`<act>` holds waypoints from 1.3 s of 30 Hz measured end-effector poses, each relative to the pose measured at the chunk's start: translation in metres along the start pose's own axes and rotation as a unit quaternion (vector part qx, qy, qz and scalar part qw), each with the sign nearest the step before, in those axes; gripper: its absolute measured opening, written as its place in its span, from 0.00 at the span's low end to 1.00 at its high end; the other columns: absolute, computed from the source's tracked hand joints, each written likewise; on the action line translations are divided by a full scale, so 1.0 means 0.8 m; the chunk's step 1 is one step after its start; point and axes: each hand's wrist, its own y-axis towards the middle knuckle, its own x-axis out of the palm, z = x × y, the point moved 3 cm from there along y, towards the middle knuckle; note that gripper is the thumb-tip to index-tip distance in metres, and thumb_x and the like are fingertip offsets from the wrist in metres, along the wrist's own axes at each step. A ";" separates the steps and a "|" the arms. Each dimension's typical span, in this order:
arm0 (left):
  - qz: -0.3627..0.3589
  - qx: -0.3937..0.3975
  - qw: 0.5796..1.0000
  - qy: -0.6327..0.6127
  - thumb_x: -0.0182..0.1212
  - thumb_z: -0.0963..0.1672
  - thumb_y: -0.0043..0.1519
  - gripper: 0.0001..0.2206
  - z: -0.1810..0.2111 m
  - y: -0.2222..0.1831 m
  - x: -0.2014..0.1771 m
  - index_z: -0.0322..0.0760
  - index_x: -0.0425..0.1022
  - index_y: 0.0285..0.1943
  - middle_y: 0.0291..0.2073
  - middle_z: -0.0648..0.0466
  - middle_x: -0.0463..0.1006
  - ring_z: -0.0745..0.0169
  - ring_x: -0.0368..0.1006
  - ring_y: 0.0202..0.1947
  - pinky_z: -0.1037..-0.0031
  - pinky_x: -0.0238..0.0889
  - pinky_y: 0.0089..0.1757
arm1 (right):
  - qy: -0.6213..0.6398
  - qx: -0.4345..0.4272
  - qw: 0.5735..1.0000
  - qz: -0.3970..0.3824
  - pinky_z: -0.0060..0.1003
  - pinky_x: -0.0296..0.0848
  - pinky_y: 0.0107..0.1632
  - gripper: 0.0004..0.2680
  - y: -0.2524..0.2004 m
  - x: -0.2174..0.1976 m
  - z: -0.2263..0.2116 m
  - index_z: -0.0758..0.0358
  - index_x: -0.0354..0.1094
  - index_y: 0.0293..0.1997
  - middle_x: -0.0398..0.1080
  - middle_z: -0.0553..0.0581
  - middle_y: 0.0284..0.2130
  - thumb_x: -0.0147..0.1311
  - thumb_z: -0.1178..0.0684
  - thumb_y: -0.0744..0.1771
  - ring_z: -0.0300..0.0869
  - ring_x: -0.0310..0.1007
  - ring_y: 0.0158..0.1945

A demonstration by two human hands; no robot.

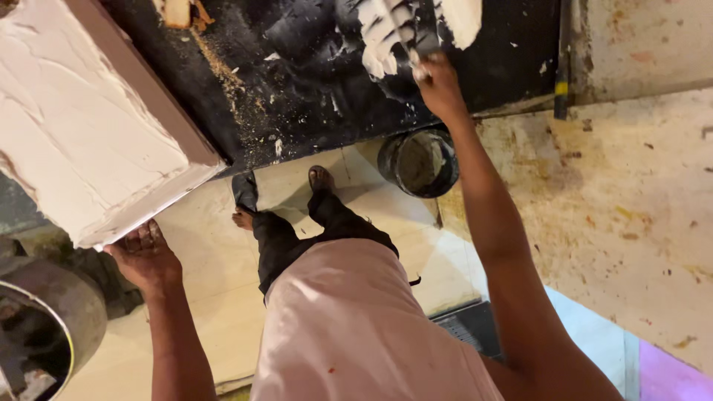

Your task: The person frosts the top of a rectangular cake using a large offset spatula, spreading a thick white cream across the surface and scraping excess off the edges.

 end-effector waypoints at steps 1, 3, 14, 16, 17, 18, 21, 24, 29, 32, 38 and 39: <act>-0.016 0.001 1.000 0.001 0.42 0.57 0.77 0.28 0.001 -0.002 -0.001 0.35 0.65 0.75 0.58 0.51 0.74 0.52 0.70 0.58 0.57 0.65 0.66 | 0.085 0.074 0.991 -0.067 0.38 0.70 0.41 0.07 -0.021 -0.003 -0.003 0.66 0.73 0.52 0.66 0.60 0.44 0.57 0.61 0.69 0.46 0.70 0.42; 0.018 -0.008 1.000 0.008 0.42 0.57 0.74 0.27 0.004 -0.005 -0.002 0.39 0.64 0.74 0.58 0.51 0.75 0.52 0.72 0.60 0.57 0.64 0.66 | 0.222 0.106 0.960 -0.130 0.33 0.68 0.38 0.06 -0.056 -0.005 -0.024 0.65 0.73 0.49 0.68 0.52 0.43 0.55 0.60 0.68 0.38 0.67 0.37; 0.021 -0.027 0.999 0.020 0.42 0.56 0.75 0.26 0.015 -0.007 0.024 0.39 0.65 0.74 0.60 0.51 0.76 0.53 0.72 0.62 0.60 0.65 0.66 | -0.140 0.008 0.966 0.218 0.47 0.69 0.44 0.11 -0.084 -0.060 -0.013 0.69 0.73 0.49 0.67 0.66 0.43 0.50 0.68 0.64 0.58 0.71 0.45; 0.052 -0.038 0.998 0.020 0.40 0.56 0.74 0.27 0.012 -0.011 0.020 0.38 0.66 0.73 0.61 0.51 0.77 0.53 0.74 0.64 0.61 0.66 0.67 | -0.166 -0.005 0.965 0.201 0.47 0.70 0.45 0.08 -0.063 -0.055 0.006 0.67 0.72 0.45 0.67 0.65 0.42 0.52 0.67 0.64 0.58 0.71 0.45; 0.043 -0.039 0.998 0.015 0.40 0.56 0.74 0.26 0.009 -0.018 0.017 0.39 0.66 0.72 0.59 0.52 0.77 0.53 0.74 0.63 0.61 0.66 0.66 | -0.160 -0.028 0.972 0.172 0.47 0.70 0.45 0.06 -0.050 -0.051 0.011 0.66 0.71 0.42 0.67 0.63 0.40 0.53 0.67 0.65 0.56 0.71 0.45; 0.034 -0.041 0.999 0.009 0.41 0.55 0.74 0.25 0.007 -0.023 0.014 0.40 0.66 0.71 0.56 0.53 0.76 0.53 0.74 0.62 0.61 0.66 0.66 | -0.154 -0.051 0.976 0.143 0.46 0.71 0.46 0.03 -0.043 -0.047 0.012 0.65 0.70 0.38 0.67 0.61 0.38 0.54 0.66 0.65 0.54 0.71 0.44; -0.133 -0.038 0.989 -0.052 0.41 0.53 0.83 0.18 0.005 -0.007 0.022 0.39 0.68 0.62 0.46 0.56 0.73 0.59 0.69 0.48 0.69 0.62 0.51 | 0.113 0.087 0.990 -0.009 0.38 0.68 0.34 0.02 -0.072 -0.029 -0.004 0.68 0.70 0.42 0.65 0.56 0.36 0.54 0.61 0.69 0.42 0.70 0.32; -0.020 -0.023 0.999 0.023 0.45 0.55 0.73 0.21 -0.001 -0.003 -0.002 0.44 0.71 0.65 0.53 0.56 0.79 0.58 0.72 0.53 0.67 0.64 0.55 | 0.274 0.142 0.936 -0.169 0.34 0.64 0.33 0.02 -0.103 -0.006 -0.085 0.66 0.68 0.42 0.64 0.52 0.33 0.54 0.59 0.70 0.36 0.66 0.31; -0.042 0.008 0.998 0.050 0.47 0.55 0.72 0.21 -0.014 -0.006 0.001 0.39 0.71 0.62 0.53 0.54 0.77 0.57 0.73 0.53 0.66 0.65 0.54 | 0.159 -0.151 0.927 -0.304 0.36 0.72 0.41 0.05 -0.088 0.025 -0.321 0.68 0.72 0.48 0.67 0.56 0.43 0.53 0.61 0.69 0.43 0.71 0.41; -0.038 0.017 0.999 0.027 0.47 0.52 0.71 0.19 -0.015 -0.011 0.010 0.37 0.69 0.60 0.51 0.51 0.77 0.52 0.76 0.54 0.59 0.67 0.58 | -0.055 -0.272 0.916 -0.290 0.45 0.72 0.46 0.07 -0.074 0.043 -0.472 0.66 0.75 0.49 0.69 0.60 0.49 0.55 0.63 0.67 0.52 0.75 0.45; -0.026 0.002 0.997 -0.071 0.48 0.51 0.74 0.18 -0.022 -0.015 0.024 0.34 0.67 0.61 0.49 0.48 0.76 0.51 0.76 0.50 0.60 0.71 0.54 | -0.281 -0.536 0.774 -0.188 0.45 0.73 0.42 0.14 -0.096 0.125 -0.732 0.52 0.80 0.56 0.68 0.57 0.47 0.57 0.60 0.65 0.49 0.74 0.42; -0.020 -0.012 0.997 -0.075 0.47 0.51 0.73 0.18 -0.021 -0.015 0.026 0.34 0.67 0.62 0.49 0.47 0.77 0.52 0.77 0.49 0.62 0.71 0.53 | -0.327 -0.551 0.746 -0.182 0.44 0.72 0.40 0.12 -0.100 0.147 -0.760 0.53 0.80 0.51 0.69 0.57 0.48 0.58 0.58 0.65 0.48 0.74 0.41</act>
